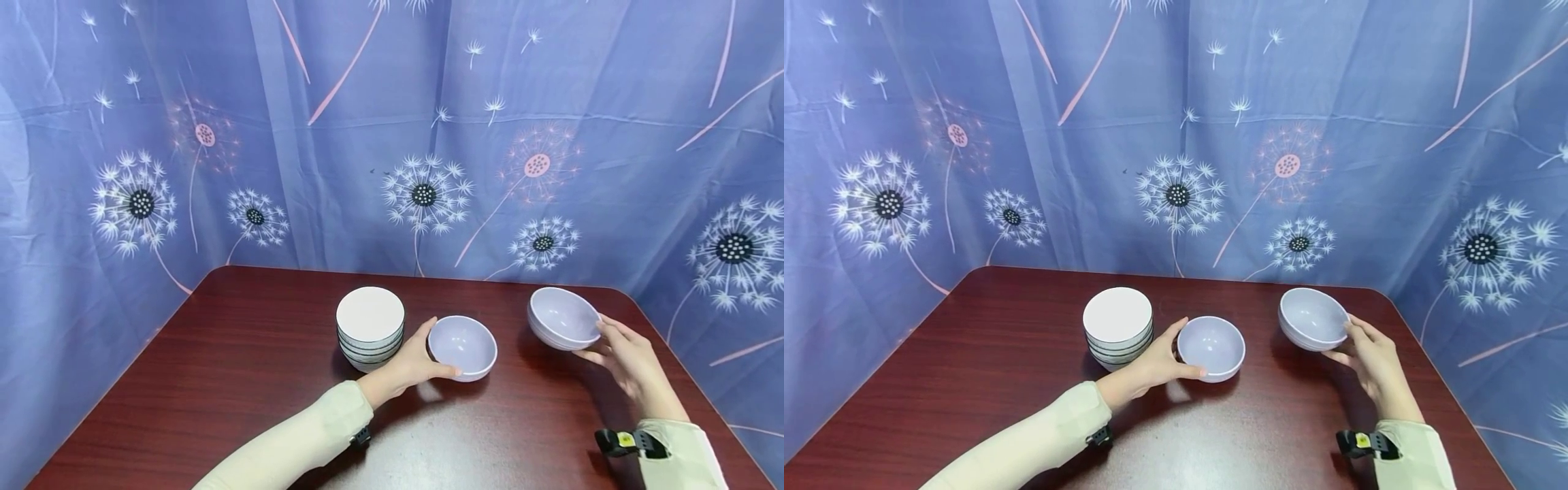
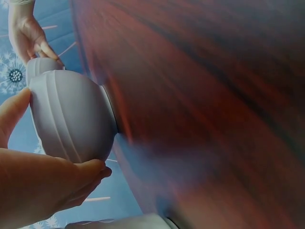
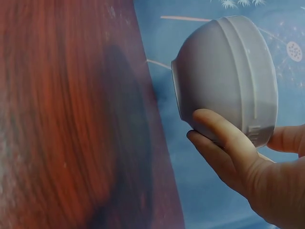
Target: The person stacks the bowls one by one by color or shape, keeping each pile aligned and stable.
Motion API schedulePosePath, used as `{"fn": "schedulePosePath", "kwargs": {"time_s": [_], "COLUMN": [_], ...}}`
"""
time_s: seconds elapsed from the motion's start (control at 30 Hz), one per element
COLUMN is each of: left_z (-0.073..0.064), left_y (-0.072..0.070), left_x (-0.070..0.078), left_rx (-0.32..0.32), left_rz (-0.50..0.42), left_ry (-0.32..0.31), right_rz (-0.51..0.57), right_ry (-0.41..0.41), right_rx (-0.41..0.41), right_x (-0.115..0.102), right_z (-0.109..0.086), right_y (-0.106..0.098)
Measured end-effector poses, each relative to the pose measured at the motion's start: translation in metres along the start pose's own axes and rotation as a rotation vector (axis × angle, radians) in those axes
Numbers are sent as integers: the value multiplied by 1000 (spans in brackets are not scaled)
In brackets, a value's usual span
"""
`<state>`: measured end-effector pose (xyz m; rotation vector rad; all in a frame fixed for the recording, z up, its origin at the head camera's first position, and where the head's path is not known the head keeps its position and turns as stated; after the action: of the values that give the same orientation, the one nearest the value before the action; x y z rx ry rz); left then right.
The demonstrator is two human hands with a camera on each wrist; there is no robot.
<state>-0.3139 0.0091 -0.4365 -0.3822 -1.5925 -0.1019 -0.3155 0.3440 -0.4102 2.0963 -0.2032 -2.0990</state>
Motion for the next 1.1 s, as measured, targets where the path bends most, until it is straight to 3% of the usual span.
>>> {"fn": "schedulePosePath", "kwargs": {"time_s": [0.43,1.1], "left_z": [0,1], "left_y": [-2,-1], "left_x": [-2,-2], "left_rx": [5,1], "left_rz": [5,-13], "left_ry": [-23,-22], "right_rz": [45,-91], "right_ry": [-32,3], "right_rx": [-113,-83], "right_x": [-4,-15], "right_z": [4,5], "right_y": [34,69]}}
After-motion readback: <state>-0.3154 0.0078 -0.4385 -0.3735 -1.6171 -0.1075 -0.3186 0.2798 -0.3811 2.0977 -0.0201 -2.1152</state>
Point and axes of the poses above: each hand's wrist, its own z-axis towards the middle knuckle, its own y-axis out of the palm, x = y × z, the point moved 8 cm from there along z, towards the middle knuckle, and after that the axes turned 8 degrees about -z, right-handed, at the moved point
